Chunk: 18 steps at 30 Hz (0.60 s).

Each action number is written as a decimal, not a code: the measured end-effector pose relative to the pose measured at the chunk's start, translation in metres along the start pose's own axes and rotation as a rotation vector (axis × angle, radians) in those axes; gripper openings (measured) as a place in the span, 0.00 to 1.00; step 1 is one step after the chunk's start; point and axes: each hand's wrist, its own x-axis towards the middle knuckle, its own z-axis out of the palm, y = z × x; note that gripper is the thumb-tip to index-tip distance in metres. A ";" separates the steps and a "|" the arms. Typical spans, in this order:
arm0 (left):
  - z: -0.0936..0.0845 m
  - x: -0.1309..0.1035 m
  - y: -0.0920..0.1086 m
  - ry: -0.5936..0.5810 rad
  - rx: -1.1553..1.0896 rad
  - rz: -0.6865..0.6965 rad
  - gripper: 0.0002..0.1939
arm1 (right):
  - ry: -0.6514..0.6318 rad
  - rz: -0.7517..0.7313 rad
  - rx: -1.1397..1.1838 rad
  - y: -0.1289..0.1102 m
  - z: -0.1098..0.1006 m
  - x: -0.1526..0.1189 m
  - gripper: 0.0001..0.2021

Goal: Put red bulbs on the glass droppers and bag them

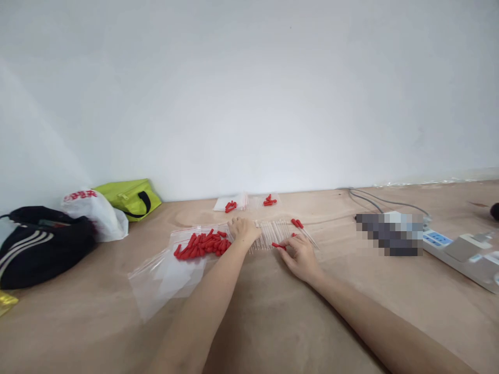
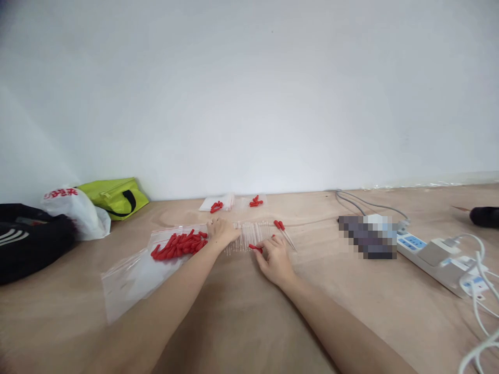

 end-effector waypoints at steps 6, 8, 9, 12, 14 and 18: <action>-0.022 -0.002 -0.007 0.024 -0.029 0.127 0.10 | 0.040 0.032 0.068 0.002 0.000 0.002 0.10; -0.032 -0.015 -0.016 0.043 -0.050 0.229 0.09 | 0.037 0.011 0.101 0.002 0.001 0.000 0.13; -0.036 -0.024 -0.022 0.044 -0.063 0.286 0.09 | 0.026 -0.001 0.117 0.001 0.001 -0.001 0.13; -0.038 -0.055 -0.041 0.038 -0.114 0.466 0.07 | -0.026 -0.035 0.160 -0.004 0.000 -0.004 0.13; -0.032 -0.074 -0.053 0.041 -0.157 0.578 0.06 | -0.068 -0.055 0.176 -0.008 -0.001 -0.006 0.13; -0.015 -0.096 -0.064 0.216 -0.372 0.739 0.09 | -0.146 -0.071 0.168 -0.016 -0.004 -0.007 0.11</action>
